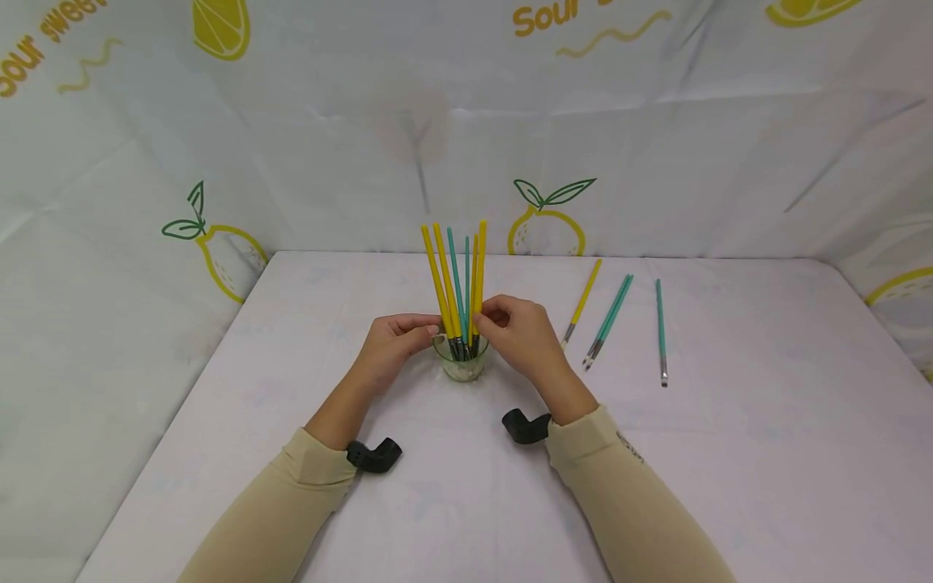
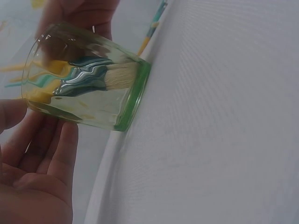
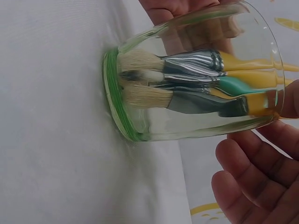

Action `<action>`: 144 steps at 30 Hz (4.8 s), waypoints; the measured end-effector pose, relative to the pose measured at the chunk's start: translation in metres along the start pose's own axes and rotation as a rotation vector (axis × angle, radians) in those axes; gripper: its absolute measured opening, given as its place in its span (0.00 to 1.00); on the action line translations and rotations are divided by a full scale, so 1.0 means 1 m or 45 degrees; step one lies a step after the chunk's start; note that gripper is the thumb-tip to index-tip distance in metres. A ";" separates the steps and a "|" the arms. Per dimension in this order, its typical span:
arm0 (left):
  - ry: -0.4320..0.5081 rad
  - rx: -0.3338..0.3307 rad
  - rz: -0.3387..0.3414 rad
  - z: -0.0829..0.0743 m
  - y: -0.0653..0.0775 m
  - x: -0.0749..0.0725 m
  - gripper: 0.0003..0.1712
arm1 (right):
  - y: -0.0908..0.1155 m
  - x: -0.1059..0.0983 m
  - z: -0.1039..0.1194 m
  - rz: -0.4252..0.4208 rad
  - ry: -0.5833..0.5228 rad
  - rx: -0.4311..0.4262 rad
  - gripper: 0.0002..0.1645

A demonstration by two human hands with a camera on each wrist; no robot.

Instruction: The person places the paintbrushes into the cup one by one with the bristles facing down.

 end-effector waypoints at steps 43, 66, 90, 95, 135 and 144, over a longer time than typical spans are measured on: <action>-0.017 -0.025 -0.008 -0.004 0.001 0.000 0.16 | -0.013 -0.069 -0.042 -0.329 0.146 0.265 0.23; -0.017 -0.020 -0.014 -0.004 0.001 0.001 0.16 | 0.001 -0.159 -0.142 -0.119 0.313 0.828 0.36; -0.024 -0.040 -0.019 -0.004 0.001 0.001 0.15 | -0.003 -0.154 -0.145 -0.102 0.243 0.842 0.39; -0.023 -0.030 -0.025 -0.004 0.001 0.001 0.15 | -0.007 -0.151 -0.134 -0.166 0.181 0.818 0.38; -0.049 0.013 -0.009 -0.002 0.000 0.000 0.15 | 0.015 -0.054 0.014 -0.238 -0.297 -0.127 0.11; -0.053 0.024 -0.005 -0.002 0.000 0.000 0.15 | 0.009 -0.034 0.007 -0.172 -0.190 -0.084 0.13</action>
Point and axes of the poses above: each hand's wrist, its own y-axis away from the middle knuckle, its own x-axis out of the palm, z = x × y, the point moved 2 cm from there along -y, towards the middle knuckle, and after that the axes turned 13 degrees about x, right-handed, at the moved point
